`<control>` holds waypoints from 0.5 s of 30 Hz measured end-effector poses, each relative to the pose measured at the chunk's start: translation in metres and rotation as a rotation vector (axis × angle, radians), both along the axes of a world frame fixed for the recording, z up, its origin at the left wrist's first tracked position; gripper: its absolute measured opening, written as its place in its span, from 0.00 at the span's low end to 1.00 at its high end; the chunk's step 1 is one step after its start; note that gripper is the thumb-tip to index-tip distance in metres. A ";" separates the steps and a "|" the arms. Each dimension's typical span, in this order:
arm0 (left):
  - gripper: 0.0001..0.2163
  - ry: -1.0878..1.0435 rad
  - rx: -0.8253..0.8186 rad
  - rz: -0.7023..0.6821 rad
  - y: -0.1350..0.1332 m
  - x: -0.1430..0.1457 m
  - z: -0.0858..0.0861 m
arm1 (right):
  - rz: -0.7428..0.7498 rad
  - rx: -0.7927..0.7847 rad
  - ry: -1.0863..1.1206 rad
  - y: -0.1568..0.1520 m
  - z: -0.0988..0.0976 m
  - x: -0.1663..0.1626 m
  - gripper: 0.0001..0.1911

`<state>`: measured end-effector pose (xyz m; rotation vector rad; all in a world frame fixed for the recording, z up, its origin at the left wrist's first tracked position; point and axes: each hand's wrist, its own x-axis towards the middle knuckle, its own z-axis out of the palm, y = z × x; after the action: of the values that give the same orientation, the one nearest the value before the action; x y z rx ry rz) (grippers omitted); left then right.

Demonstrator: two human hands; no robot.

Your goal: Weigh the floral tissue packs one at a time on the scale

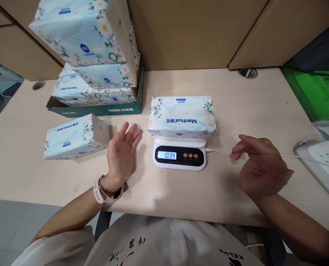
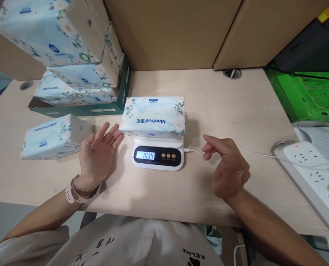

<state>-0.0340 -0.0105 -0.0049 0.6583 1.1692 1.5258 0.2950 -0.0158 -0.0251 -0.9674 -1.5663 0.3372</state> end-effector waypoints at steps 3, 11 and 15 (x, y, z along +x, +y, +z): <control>0.21 -0.004 0.005 -0.004 0.000 -0.001 -0.001 | -0.006 0.002 0.010 0.001 0.000 -0.001 0.35; 0.20 -0.026 -0.011 -0.012 -0.001 -0.001 0.001 | -0.026 -0.040 0.020 0.001 -0.002 0.002 0.37; 0.19 -0.038 -0.016 -0.010 -0.001 0.000 0.002 | -0.053 -0.012 0.029 0.002 0.000 0.003 0.38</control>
<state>-0.0340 -0.0120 -0.0029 0.6214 1.1461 1.5128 0.2979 -0.0142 -0.0253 -1.0069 -1.5116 0.3224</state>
